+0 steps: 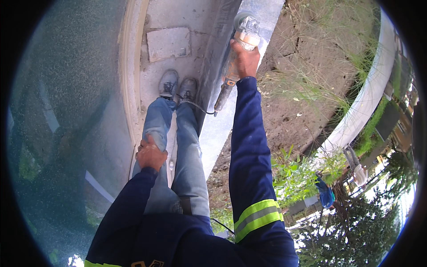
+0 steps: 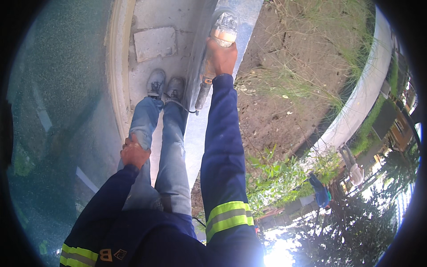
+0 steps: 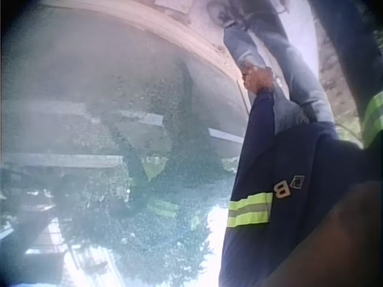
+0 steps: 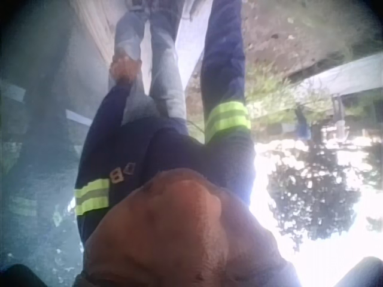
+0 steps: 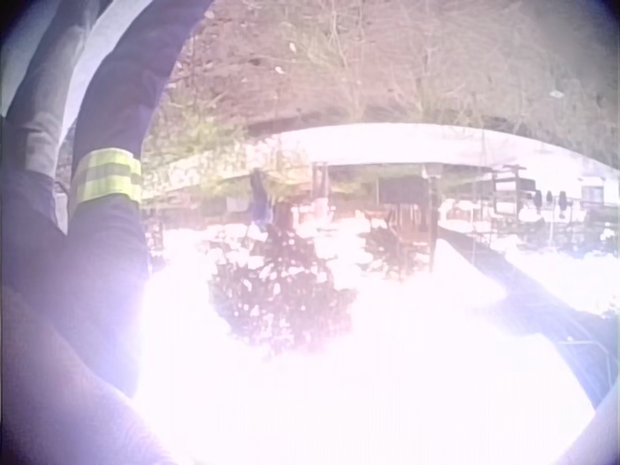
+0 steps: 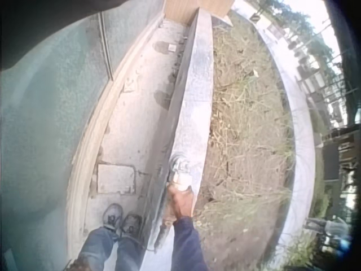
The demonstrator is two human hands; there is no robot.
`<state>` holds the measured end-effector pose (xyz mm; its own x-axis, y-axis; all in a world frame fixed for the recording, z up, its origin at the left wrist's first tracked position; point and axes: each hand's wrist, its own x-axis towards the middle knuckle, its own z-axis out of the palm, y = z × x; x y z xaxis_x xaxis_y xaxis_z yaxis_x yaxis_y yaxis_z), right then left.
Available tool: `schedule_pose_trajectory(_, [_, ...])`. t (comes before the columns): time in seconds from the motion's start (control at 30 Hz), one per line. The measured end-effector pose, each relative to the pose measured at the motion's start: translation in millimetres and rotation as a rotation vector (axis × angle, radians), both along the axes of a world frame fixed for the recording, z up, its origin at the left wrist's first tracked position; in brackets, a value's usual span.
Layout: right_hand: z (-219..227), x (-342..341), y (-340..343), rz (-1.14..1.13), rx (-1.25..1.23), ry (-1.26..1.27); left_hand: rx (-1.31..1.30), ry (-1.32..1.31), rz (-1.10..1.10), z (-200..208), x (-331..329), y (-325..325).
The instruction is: The person uses an angle grinder to grind a concrete curb along a paved area. The operator holds the tool with both hands and moves it along the edge of the curb, generating dust as the surface is abraded.
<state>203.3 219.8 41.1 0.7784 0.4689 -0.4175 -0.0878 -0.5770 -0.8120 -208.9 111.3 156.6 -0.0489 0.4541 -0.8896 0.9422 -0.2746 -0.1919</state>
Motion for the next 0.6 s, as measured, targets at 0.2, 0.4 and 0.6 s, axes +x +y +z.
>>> schedule_pose_trajectory(0.2, [-2, 21, 16, -0.103, 0.057, 0.038, -0.031, 0.008, 0.034, 1, -2, -1])
schedule_pose_trajectory(0.4, [5, 24, -6, -0.089, 0.018, 0.044, 0.006, 0.029, -0.018, 1, 1, -3])
schedule_pose_trajectory(0.6, [-5, 7, 1, 0.006, -0.034, -0.004, -0.003, 0.020, -0.006, 2, 4, -1])
